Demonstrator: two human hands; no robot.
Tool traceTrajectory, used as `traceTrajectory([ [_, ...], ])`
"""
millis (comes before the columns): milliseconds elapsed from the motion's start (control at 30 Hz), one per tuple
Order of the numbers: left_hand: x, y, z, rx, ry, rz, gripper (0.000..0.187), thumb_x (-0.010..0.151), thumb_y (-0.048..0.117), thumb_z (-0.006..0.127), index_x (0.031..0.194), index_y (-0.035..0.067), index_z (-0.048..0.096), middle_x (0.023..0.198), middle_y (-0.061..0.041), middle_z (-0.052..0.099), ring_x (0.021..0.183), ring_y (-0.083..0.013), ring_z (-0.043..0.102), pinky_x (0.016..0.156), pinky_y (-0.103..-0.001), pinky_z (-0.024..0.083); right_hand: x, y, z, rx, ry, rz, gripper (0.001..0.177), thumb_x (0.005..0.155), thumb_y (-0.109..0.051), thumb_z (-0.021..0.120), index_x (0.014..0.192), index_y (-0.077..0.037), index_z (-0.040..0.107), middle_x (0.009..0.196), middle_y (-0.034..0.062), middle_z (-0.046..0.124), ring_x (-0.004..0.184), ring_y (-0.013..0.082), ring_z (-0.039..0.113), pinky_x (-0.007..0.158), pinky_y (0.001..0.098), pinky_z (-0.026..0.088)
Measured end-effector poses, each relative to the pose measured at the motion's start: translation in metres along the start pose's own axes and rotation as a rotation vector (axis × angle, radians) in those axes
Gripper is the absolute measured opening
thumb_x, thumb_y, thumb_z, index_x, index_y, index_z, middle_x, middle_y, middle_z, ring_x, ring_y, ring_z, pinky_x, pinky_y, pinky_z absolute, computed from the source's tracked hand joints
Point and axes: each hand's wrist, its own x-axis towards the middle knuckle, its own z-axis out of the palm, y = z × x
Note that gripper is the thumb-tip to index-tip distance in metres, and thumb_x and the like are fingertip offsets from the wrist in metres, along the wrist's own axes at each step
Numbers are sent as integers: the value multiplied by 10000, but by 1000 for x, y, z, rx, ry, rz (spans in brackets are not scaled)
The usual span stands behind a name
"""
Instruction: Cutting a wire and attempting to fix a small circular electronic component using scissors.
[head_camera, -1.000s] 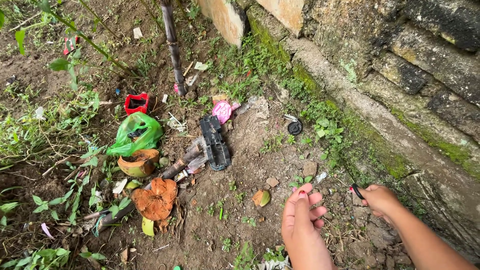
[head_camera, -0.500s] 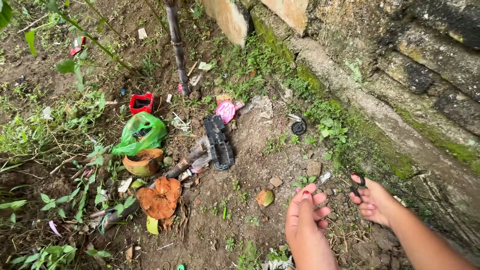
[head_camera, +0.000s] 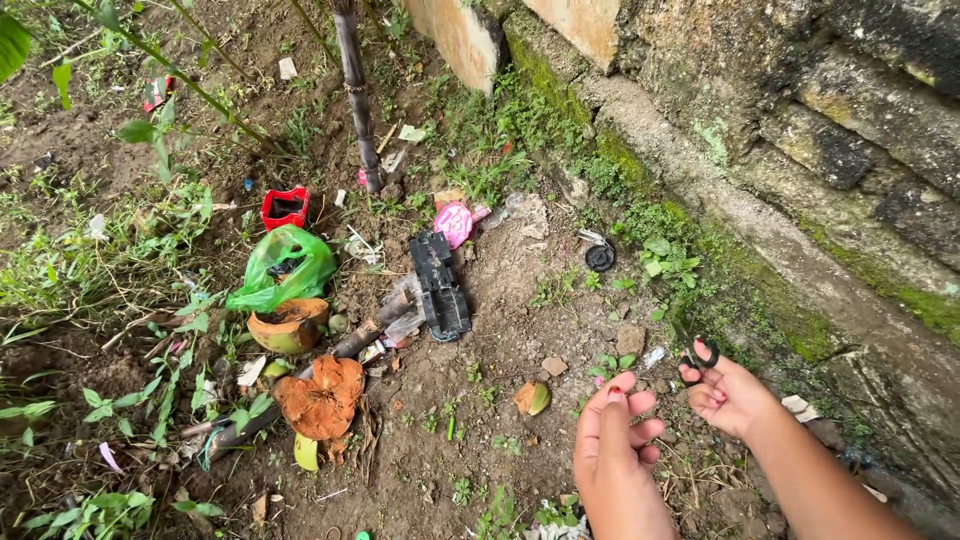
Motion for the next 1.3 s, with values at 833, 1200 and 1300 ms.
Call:
traceTrajectory([
  [833, -19, 32, -6, -190, -52, 158, 295, 936, 223, 614, 1161, 85, 745, 867, 5, 736, 648, -61, 564, 569, -220, 378, -252, -14, 108, -933, -209, -427, 203, 963, -253, 607, 1019, -64, 655, 650, 9, 574, 480, 75, 404, 444, 248, 310],
  [1200, -177, 140, 0, -312, -386, 22, 472, 958, 481, 565, 1357, 229, 552, 1262, -4, 667, 1096, -176, 671, 917, -292, 517, -459, 6, 115, -1107, -239, -615, 130, 951, -196, 675, 1008, -80, 659, 703, -35, 613, 553, 46, 381, 498, 229, 281],
  [1300, -132, 95, -15, -458, -432, 1, 477, 966, 311, 650, 1364, 51, 615, 1184, -64, 694, 1016, -149, 680, 874, -255, 568, -486, 25, 84, -1222, -135, -760, 117, 929, -164, 643, 1027, -104, 668, 722, -48, 609, 596, 14, 489, 532, 201, 412],
])
